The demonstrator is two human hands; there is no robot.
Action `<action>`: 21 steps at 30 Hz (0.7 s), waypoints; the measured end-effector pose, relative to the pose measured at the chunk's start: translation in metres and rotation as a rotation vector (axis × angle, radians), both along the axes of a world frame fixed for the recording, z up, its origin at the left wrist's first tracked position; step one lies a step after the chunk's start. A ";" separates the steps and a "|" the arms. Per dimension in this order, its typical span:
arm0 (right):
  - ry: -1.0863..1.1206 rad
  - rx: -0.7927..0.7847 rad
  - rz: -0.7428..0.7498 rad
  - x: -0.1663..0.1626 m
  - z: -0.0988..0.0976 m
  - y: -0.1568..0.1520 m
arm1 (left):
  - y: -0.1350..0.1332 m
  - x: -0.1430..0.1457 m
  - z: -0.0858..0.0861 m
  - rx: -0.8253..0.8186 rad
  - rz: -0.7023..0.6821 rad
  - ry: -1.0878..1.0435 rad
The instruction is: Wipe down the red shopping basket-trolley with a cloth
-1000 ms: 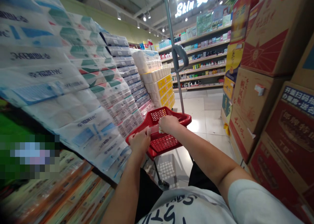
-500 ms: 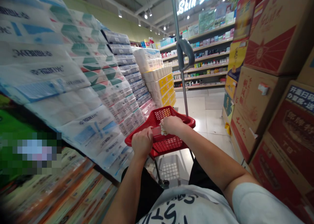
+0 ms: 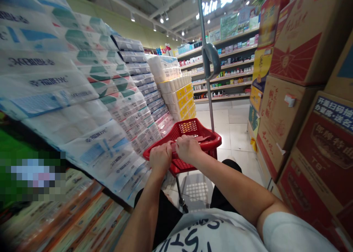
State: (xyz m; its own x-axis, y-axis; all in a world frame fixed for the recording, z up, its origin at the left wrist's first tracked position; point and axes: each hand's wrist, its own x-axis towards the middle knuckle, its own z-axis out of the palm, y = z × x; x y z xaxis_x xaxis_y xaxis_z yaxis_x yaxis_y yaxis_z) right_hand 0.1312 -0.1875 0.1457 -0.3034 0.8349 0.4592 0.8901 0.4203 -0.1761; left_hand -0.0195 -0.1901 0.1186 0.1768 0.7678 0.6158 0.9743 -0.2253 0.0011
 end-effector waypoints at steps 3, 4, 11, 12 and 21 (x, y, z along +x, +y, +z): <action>-0.021 -0.164 -0.035 0.008 0.014 0.013 | -0.001 0.004 0.000 0.000 -0.013 -0.003; -0.030 -0.225 -0.050 0.010 0.018 0.017 | -0.001 0.005 0.000 -0.002 -0.014 -0.005; 0.021 0.051 -0.100 0.010 -0.005 -0.001 | 0.002 0.010 -0.001 -0.016 -0.010 -0.020; 0.007 0.116 -0.048 0.010 -0.010 -0.007 | 0.003 0.009 -0.001 -0.016 -0.012 -0.021; -0.015 -0.191 -0.070 0.016 0.014 0.018 | 0.007 0.009 -0.001 -0.025 -0.023 -0.008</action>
State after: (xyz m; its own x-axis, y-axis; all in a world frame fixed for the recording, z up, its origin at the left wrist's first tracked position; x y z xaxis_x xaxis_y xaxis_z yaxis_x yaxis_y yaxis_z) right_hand 0.1473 -0.1693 0.1601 -0.2477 0.9256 0.2862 0.9190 0.3180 -0.2330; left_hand -0.0109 -0.1827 0.1173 0.1898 0.7790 0.5976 0.9687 -0.2478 0.0153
